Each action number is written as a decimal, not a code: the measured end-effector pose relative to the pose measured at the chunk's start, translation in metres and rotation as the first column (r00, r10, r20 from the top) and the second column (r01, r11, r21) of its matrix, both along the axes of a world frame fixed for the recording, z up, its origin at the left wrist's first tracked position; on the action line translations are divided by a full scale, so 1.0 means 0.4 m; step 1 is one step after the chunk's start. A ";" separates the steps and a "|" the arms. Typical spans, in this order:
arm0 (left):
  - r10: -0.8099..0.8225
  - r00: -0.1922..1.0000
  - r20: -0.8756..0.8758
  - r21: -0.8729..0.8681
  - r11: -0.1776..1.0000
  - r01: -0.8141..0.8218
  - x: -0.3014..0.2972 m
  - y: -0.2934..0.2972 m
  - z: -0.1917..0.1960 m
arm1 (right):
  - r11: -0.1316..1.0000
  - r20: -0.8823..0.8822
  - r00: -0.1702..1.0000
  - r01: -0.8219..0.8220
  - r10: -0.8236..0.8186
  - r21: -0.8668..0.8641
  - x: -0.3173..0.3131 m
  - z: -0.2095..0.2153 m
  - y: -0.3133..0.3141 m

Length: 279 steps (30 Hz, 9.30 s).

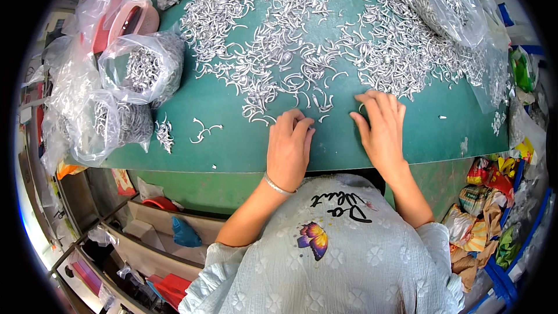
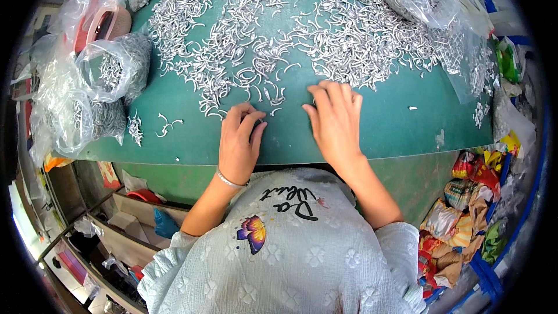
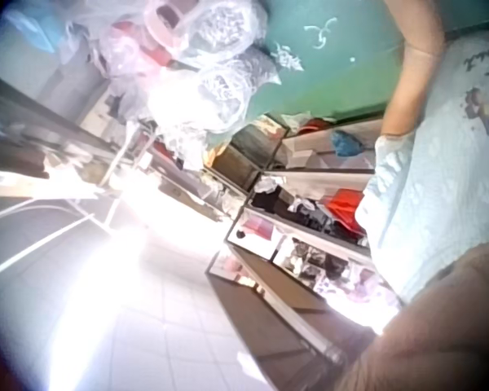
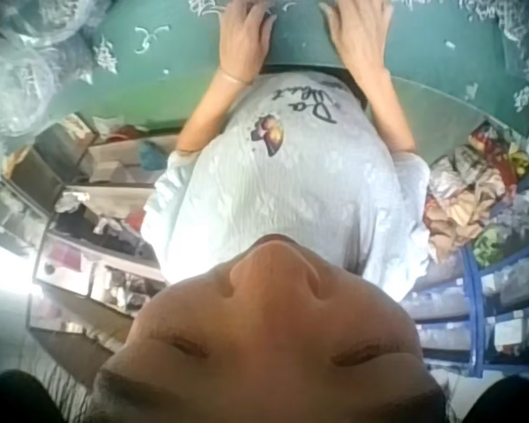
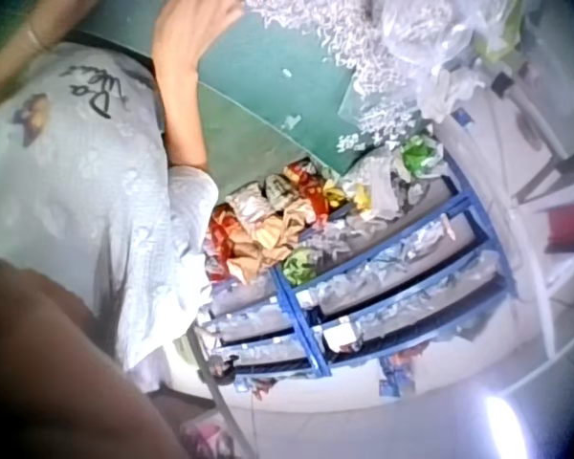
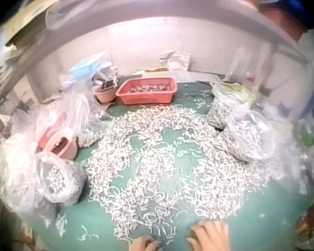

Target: The person sorts small curved metal components on a green worktable by hand, picking individual pieces from a large pile and grouping them together.

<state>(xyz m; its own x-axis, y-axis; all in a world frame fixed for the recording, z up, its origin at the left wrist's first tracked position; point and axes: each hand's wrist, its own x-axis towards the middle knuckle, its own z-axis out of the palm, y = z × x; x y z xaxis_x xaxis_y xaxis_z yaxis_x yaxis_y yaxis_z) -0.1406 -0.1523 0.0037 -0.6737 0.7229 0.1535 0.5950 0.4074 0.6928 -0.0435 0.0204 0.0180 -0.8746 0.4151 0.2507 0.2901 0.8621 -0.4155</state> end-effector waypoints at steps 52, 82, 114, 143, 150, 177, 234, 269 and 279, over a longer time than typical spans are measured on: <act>-0.129 0.948 -0.291 -0.204 0.976 0.070 -0.063 0.118 -0.013 | 0.919 -0.123 0.929 -0.365 0.349 -0.147 0.092 -0.043 0.059; -0.395 0.896 -0.204 -0.111 0.919 0.380 0.046 0.165 0.039 | 0.983 -0.040 0.983 0.180 -0.178 0.037 0.124 -0.044 0.158; -0.400 0.906 -0.140 -0.062 0.917 0.395 0.072 0.112 0.020 | 0.980 -0.025 0.980 0.196 -0.195 0.026 0.153 0.013 0.173; -0.318 0.948 -0.013 0.084 0.944 0.318 0.092 0.153 0.004 | 0.969 -0.049 0.969 0.245 -0.243 0.039 0.194 -0.019 0.181; -0.352 0.936 -0.022 0.072 0.933 0.353 0.106 0.185 -0.006 | 0.894 -0.127 0.894 0.441 -0.430 0.077 0.286 0.002 0.276; -0.312 0.950 0.001 0.132 0.942 0.309 0.126 0.255 0.006 | 0.989 -0.087 0.996 0.011 -0.024 -0.150 0.236 0.043 0.131; -0.057 0.964 -0.259 -0.089 0.995 0.035 0.009 0.114 0.011 | 0.994 -0.145 0.984 -0.111 0.108 -0.013 -0.041 -0.038 0.048; 0.023 0.997 -0.079 -0.038 0.999 -0.026 0.076 0.009 -0.001 | 0.921 0.046 0.923 0.375 -0.381 0.106 0.221 0.026 0.119; -0.002 0.994 -0.113 -0.020 1.000 0.000 0.075 0.004 -0.009 | 0.955 -0.054 0.953 0.297 -0.297 -0.005 0.192 -0.008 0.109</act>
<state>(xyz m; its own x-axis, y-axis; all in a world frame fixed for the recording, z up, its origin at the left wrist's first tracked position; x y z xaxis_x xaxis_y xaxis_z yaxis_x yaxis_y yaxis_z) -0.1107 -0.1509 0.0001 -0.6523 0.7272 0.2140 0.6693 0.4200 0.6129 0.0334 0.0638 0.0149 -0.6973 0.6530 0.2954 0.5108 0.7419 -0.4344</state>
